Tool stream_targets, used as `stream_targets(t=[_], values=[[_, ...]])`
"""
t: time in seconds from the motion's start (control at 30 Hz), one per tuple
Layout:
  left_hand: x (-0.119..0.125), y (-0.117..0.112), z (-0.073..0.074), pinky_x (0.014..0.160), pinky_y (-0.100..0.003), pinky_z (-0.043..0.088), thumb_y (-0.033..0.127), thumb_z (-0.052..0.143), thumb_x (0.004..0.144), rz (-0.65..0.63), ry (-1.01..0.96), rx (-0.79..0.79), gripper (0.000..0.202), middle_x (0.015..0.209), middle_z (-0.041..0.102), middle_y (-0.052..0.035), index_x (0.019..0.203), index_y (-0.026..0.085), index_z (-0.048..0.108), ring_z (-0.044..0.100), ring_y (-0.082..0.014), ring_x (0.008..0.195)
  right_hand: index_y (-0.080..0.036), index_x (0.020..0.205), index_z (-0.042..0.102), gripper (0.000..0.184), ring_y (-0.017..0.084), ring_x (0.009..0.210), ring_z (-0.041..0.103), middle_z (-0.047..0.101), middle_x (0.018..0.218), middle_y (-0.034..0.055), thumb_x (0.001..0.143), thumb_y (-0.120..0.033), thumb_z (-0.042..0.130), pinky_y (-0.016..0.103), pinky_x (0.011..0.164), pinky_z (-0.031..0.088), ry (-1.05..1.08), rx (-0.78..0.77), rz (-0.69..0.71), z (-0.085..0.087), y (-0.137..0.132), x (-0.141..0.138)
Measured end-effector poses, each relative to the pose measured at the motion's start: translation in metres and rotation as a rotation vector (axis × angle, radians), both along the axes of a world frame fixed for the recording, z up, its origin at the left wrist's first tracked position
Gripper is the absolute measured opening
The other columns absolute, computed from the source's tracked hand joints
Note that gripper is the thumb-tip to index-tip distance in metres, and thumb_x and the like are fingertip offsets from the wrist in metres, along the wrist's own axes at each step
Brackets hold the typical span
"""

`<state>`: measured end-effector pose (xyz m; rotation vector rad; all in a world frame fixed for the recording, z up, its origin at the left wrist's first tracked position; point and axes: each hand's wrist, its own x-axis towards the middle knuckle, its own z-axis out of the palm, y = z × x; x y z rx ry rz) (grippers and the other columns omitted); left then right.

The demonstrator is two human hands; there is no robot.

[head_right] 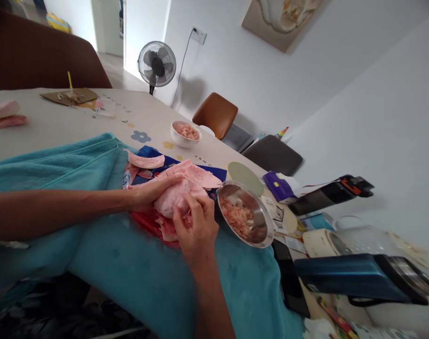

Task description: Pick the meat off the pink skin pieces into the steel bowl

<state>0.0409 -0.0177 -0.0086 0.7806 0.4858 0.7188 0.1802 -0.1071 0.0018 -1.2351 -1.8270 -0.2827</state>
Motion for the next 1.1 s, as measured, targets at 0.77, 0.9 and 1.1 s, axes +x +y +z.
stream_targets(t=[0.77,0.9,1.1], values=[[0.0018,-0.0019,-0.0012,0.081,-0.03,0.052,0.055,0.057,0.087,0.014,0.225,0.039,0.046,0.103,0.075,-0.0081,0.105,0.016,0.07,0.068,-0.0229,0.096,-0.024,0.109,0.057,0.023,0.02,0.093,0.061,0.059,0.105,0.0065,0.087,-0.023,0.062,0.034,0.071,0.056,0.042,-0.233,0.024,0.0002,0.0019,0.0054],[0.003,-0.0031,-0.0012,0.078,-0.029,0.052,0.054,0.057,0.087,0.024,0.281,0.027,0.044,0.1,0.076,-0.0069,0.107,0.017,0.07,0.068,-0.0233,0.098,-0.023,0.097,0.056,0.014,0.017,0.083,0.06,0.058,0.097,0.0046,0.085,-0.02,0.062,0.03,0.067,0.055,0.01,-0.22,0.036,0.0033,0.001,0.0053],[0.0043,-0.003,-0.0035,0.082,-0.03,0.052,0.054,0.059,0.085,0.033,0.315,0.04,0.045,0.104,0.075,-0.0088,0.107,0.016,0.071,0.068,-0.0243,0.102,-0.023,0.082,0.052,0.011,0.012,0.068,0.053,0.052,0.083,-0.0003,0.084,-0.016,0.061,0.026,0.06,0.05,-0.026,-0.2,0.048,0.0053,0.001,0.0032]])
